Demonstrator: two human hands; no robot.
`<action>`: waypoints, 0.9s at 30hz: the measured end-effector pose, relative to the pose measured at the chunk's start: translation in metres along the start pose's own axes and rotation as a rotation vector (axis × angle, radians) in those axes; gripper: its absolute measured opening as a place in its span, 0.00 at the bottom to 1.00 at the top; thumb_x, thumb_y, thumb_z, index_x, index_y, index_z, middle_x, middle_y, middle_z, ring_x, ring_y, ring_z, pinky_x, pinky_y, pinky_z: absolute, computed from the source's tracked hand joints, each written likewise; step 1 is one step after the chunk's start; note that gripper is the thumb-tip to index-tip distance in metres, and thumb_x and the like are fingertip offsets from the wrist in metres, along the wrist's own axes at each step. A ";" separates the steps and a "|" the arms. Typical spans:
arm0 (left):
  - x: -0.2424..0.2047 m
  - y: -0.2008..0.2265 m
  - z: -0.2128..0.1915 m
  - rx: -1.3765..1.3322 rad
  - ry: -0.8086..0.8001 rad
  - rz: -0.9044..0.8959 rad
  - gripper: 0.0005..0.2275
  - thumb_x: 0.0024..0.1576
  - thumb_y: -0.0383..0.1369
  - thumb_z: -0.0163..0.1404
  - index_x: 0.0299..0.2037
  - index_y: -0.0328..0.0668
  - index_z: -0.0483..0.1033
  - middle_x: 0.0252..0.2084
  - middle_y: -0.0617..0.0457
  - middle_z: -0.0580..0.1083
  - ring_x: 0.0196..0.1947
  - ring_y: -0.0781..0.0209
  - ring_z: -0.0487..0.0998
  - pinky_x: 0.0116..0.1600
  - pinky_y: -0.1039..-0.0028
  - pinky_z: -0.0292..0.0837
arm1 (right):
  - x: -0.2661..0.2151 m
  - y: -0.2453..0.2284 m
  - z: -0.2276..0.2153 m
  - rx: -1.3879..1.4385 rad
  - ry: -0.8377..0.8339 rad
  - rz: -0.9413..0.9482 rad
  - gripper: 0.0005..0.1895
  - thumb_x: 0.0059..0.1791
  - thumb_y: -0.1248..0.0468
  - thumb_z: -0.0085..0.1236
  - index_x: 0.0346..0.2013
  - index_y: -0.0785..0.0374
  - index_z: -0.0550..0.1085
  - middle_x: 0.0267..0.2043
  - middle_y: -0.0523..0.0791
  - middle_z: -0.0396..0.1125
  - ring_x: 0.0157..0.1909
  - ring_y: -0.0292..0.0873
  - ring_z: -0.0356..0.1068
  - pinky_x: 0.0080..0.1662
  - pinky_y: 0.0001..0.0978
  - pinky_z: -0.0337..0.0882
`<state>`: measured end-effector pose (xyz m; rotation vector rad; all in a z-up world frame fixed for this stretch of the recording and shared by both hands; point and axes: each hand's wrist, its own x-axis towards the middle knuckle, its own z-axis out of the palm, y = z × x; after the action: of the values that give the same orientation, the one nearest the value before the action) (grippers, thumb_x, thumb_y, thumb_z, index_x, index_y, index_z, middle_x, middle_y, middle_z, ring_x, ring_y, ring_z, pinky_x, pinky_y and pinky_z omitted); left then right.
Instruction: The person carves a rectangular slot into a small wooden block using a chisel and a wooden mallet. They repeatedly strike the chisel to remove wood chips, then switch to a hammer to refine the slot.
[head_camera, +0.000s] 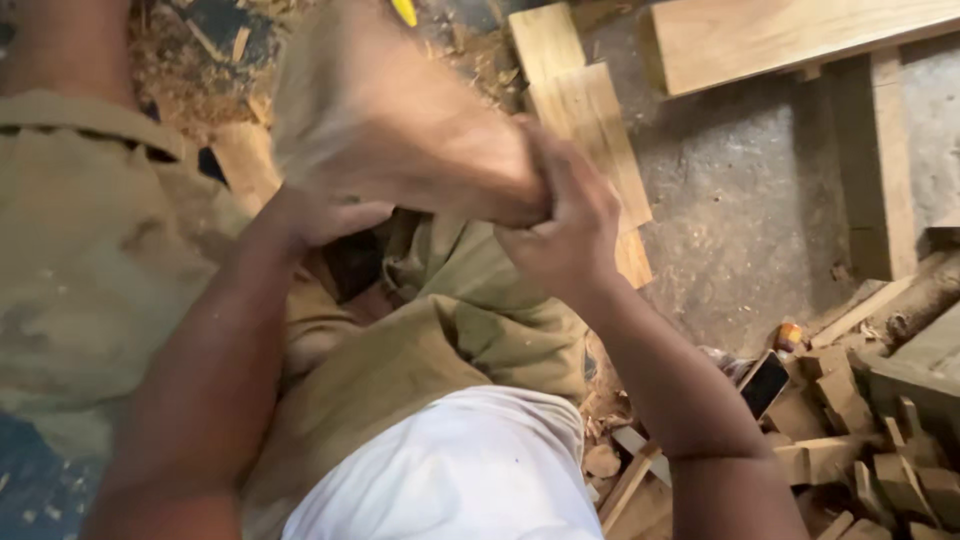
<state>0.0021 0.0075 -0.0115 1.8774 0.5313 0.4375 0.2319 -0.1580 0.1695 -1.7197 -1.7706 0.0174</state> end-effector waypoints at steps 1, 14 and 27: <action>-0.003 -0.001 0.001 -0.007 -0.009 -0.046 0.18 0.57 0.36 0.62 0.54 0.35 0.76 0.51 0.43 0.72 0.52 0.50 0.71 0.58 0.62 0.66 | -0.004 -0.001 0.007 0.134 0.061 0.049 0.35 0.39 0.68 0.70 0.61 0.58 0.69 0.52 0.49 0.71 0.52 0.53 0.75 0.54 0.44 0.75; -0.017 0.003 0.005 -0.140 0.104 0.074 0.25 0.55 0.38 0.59 0.63 0.43 0.71 0.59 0.49 0.73 0.59 0.51 0.74 0.65 0.62 0.69 | 0.004 -0.001 0.016 0.009 -0.052 -0.025 0.40 0.39 0.68 0.69 0.64 0.61 0.64 0.53 0.53 0.67 0.54 0.59 0.70 0.54 0.49 0.72; -0.017 0.027 -0.006 -0.233 0.174 0.002 0.27 0.46 0.33 0.65 0.56 0.40 0.70 0.51 0.50 0.76 0.49 0.53 0.78 0.53 0.66 0.74 | 0.005 0.031 0.009 -0.199 -0.282 0.021 0.40 0.38 0.69 0.70 0.65 0.55 0.69 0.52 0.51 0.70 0.53 0.58 0.73 0.53 0.50 0.71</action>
<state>-0.0111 -0.0053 0.0147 1.6256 0.5687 0.6406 0.2557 -0.1453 0.1506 -1.9562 -2.0136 0.1005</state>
